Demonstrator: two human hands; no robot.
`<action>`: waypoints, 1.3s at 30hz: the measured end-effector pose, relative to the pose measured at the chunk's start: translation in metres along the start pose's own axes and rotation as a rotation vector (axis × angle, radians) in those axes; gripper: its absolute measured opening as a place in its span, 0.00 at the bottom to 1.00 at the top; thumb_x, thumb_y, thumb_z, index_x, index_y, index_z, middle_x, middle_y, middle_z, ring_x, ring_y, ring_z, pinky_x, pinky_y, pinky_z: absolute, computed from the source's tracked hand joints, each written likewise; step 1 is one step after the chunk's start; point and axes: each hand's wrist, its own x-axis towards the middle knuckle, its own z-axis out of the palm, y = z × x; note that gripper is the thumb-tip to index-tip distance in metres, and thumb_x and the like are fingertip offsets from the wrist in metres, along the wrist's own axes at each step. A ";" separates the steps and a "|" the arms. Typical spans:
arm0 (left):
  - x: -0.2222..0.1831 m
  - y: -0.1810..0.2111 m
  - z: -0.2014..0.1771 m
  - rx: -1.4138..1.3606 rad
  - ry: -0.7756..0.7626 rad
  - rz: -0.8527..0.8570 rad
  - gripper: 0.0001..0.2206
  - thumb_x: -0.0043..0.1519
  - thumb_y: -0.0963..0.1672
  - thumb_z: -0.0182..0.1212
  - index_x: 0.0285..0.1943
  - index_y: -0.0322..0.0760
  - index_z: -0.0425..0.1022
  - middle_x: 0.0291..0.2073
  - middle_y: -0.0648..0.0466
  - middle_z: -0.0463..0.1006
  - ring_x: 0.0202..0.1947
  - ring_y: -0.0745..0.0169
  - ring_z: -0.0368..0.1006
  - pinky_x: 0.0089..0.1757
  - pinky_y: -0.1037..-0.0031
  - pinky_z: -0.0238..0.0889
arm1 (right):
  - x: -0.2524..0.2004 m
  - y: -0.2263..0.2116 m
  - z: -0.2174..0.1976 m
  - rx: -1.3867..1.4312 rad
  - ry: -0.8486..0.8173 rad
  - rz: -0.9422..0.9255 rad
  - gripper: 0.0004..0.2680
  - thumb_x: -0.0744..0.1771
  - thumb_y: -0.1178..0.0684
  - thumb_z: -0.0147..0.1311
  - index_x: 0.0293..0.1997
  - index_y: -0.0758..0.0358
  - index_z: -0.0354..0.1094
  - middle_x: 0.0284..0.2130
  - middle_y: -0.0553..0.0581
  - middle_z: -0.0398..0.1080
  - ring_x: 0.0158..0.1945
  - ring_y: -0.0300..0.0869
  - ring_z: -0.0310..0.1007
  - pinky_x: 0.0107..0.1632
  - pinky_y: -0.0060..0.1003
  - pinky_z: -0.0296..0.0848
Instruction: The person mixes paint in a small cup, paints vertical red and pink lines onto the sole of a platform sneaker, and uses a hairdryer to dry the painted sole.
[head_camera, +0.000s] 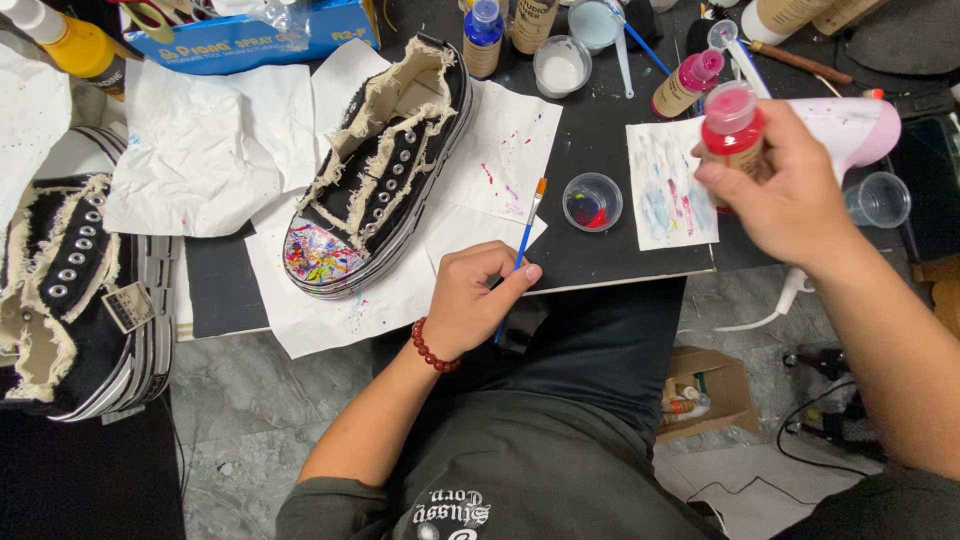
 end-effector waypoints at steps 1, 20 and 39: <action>0.000 0.000 0.000 -0.006 0.002 0.002 0.14 0.62 0.42 0.67 0.26 0.29 0.70 0.25 0.52 0.77 0.25 0.67 0.70 0.32 0.76 0.62 | 0.000 0.002 0.004 -0.095 -0.009 -0.026 0.17 0.70 0.53 0.62 0.62 0.69 0.60 0.49 0.58 0.74 0.52 0.42 0.74 0.59 0.38 0.73; 0.012 0.039 0.005 -0.005 0.066 0.103 0.12 0.72 0.42 0.51 0.42 0.29 0.78 0.35 0.51 0.80 0.35 0.66 0.74 0.39 0.77 0.66 | -0.011 -0.021 0.035 -0.326 -0.012 0.082 0.19 0.62 0.53 0.68 0.56 0.65 0.69 0.44 0.58 0.77 0.46 0.40 0.78 0.49 0.36 0.75; 0.040 0.068 0.031 -0.206 -0.168 0.141 0.11 0.69 0.41 0.60 0.58 0.31 0.79 0.46 0.49 0.82 0.40 0.65 0.79 0.44 0.77 0.71 | -0.077 -0.020 0.141 1.224 -0.082 0.127 0.21 0.68 0.44 0.54 0.59 0.74 0.58 0.38 0.67 0.70 0.34 0.48 0.74 0.38 0.40 0.76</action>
